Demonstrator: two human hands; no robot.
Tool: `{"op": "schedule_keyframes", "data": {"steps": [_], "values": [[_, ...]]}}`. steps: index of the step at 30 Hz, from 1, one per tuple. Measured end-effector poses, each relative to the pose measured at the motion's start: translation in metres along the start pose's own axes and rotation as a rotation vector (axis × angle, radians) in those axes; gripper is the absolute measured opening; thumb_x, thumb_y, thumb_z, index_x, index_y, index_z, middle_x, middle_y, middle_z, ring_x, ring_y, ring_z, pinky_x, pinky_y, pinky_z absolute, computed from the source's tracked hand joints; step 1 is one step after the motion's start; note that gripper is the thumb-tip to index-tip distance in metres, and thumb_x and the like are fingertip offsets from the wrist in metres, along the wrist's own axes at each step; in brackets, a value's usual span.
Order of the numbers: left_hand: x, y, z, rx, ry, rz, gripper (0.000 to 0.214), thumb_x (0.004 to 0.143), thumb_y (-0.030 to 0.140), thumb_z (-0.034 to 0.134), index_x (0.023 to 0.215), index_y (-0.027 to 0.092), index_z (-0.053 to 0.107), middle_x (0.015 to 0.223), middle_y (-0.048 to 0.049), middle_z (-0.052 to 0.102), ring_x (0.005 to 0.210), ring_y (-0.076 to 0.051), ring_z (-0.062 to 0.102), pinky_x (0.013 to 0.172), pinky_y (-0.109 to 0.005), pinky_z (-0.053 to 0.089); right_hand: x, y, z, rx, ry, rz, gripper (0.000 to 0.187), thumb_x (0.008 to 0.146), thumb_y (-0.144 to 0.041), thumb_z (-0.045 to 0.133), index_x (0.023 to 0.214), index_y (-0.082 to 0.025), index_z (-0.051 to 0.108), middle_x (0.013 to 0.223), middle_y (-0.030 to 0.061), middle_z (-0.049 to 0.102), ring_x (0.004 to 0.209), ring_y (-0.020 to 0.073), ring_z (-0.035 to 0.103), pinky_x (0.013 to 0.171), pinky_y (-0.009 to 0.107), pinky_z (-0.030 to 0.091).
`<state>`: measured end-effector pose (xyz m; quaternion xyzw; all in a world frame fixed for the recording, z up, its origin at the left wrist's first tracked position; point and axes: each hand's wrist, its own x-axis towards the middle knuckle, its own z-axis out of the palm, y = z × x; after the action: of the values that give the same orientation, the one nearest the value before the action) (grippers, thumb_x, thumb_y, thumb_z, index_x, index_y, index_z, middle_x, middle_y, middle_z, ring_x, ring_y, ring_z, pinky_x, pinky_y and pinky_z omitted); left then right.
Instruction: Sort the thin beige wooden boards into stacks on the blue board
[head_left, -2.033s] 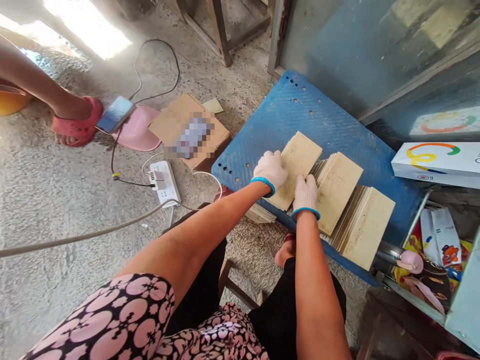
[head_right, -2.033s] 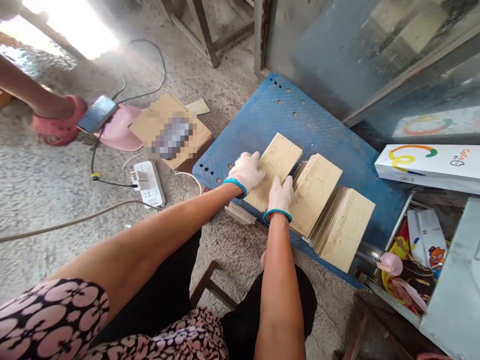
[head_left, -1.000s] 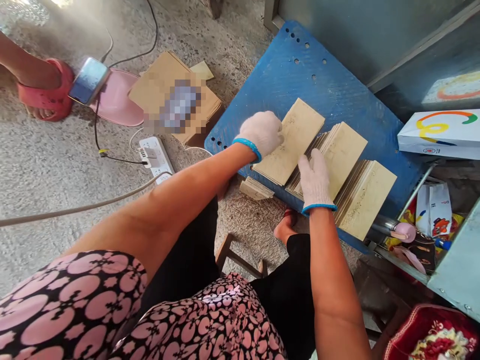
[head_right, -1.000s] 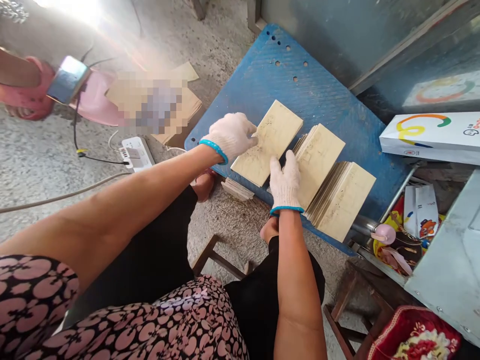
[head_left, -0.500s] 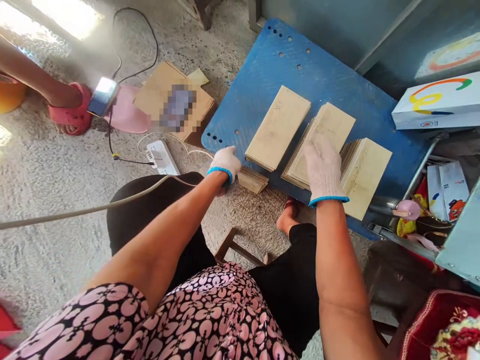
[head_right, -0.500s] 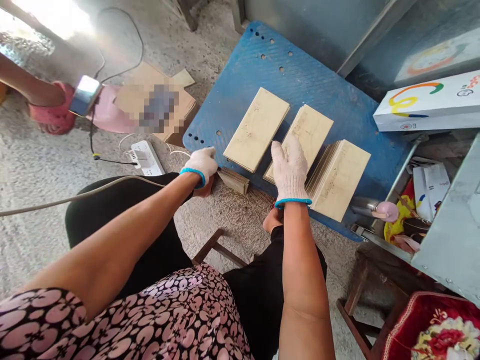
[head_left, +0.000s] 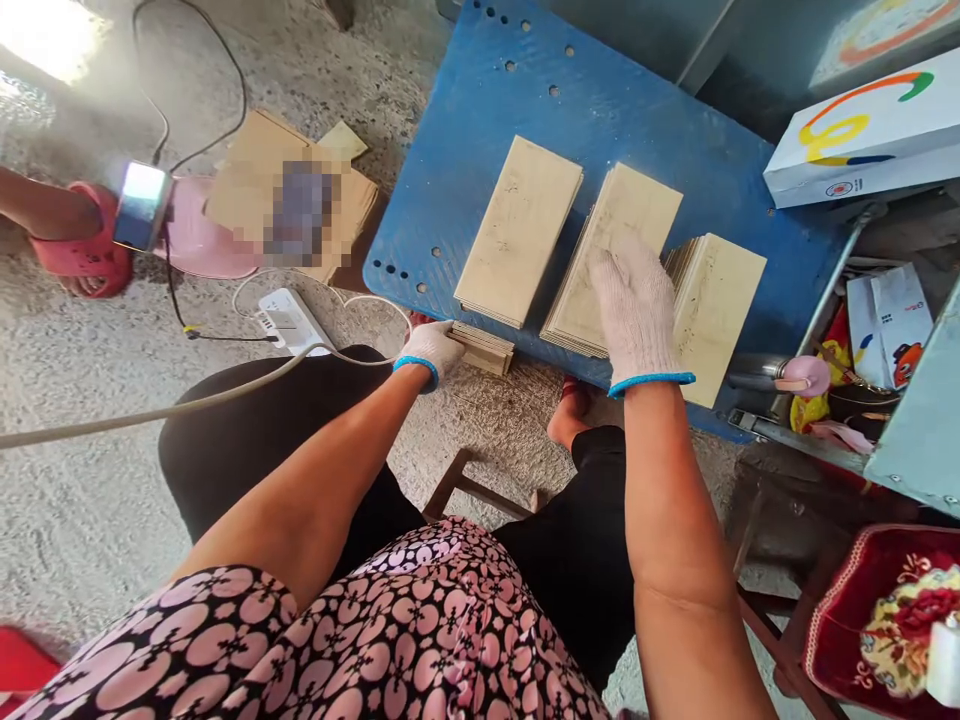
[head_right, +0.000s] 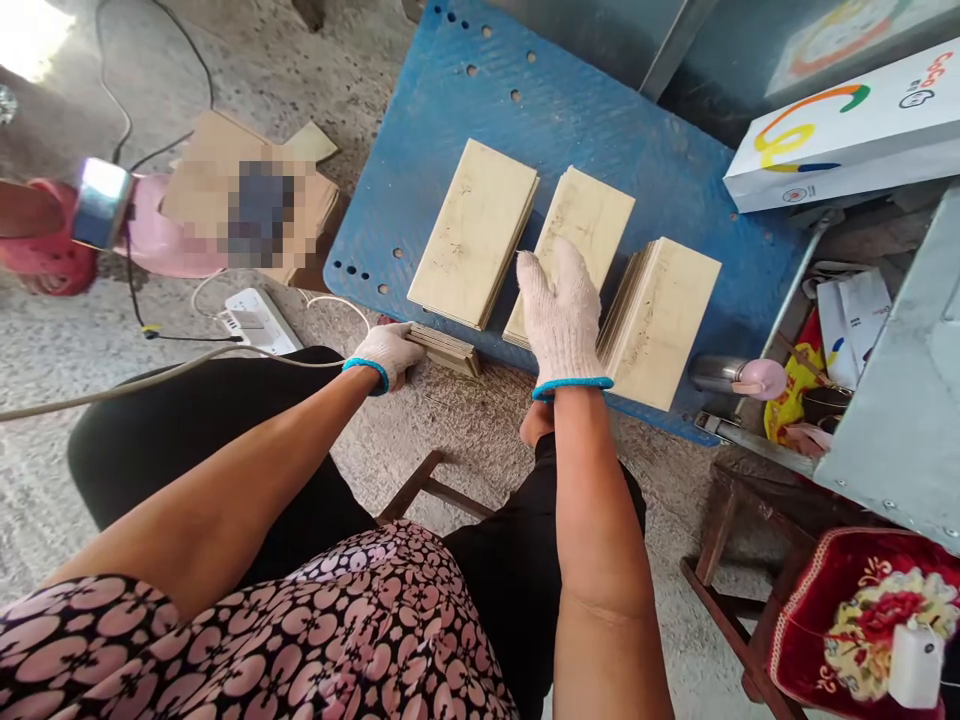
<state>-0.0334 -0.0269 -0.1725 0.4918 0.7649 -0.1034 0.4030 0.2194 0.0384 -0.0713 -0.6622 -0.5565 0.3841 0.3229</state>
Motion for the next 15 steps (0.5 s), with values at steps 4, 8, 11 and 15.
{"op": "schedule_keyframes", "data": {"steps": [4,8,11,15], "values": [[0.0002,-0.0032,0.0010,0.008,-0.031,-0.005,0.041,0.076,0.023,0.061,0.115,0.023,0.073,0.098,-0.0035,0.075,0.093,-0.023,0.069,0.081,-0.022,0.050,0.0000,0.0007,0.0034,0.006,-0.018,-0.028,0.063,0.089,-0.063,0.055,0.134,-0.019,0.058,0.143,0.0129,0.053,0.144,0.0319,0.039,0.120,0.058,0.026],[0.0017,-0.0040,-0.0013,0.086,-0.027,-0.013,0.047,0.071,0.028,0.066,0.117,0.022,0.074,0.095,-0.0052,0.074,0.096,-0.028,0.069,0.083,-0.026,0.051,-0.0005,-0.0019,0.0052,-0.024,-0.038,-0.007,0.063,0.089,-0.063,0.054,0.134,-0.019,0.057,0.143,0.0137,0.053,0.144,0.0321,0.038,0.120,0.057,0.027],[0.0031,-0.0052,-0.0036,0.103,-0.046,-0.019,0.044,0.067,0.027,0.068,0.110,0.021,0.076,0.091,-0.0068,0.074,0.097,-0.029,0.069,0.083,-0.028,0.052,-0.0004,-0.0039,0.0057,-0.042,-0.049,0.016,0.064,0.089,-0.064,0.053,0.134,-0.019,0.056,0.142,0.0140,0.053,0.144,0.0322,0.039,0.120,0.057,0.028],[-0.0002,-0.0080,-0.0041,0.077,-0.077,-0.012,0.030,0.063,0.021,0.068,0.091,0.021,0.078,0.091,-0.0069,0.073,0.101,-0.030,0.068,0.086,-0.028,0.051,-0.0004,-0.0076,0.0048,-0.039,-0.068,0.013,0.059,0.091,-0.063,0.051,0.132,-0.022,0.058,0.141,0.0113,0.055,0.142,0.0306,0.041,0.119,0.056,0.030]]}}
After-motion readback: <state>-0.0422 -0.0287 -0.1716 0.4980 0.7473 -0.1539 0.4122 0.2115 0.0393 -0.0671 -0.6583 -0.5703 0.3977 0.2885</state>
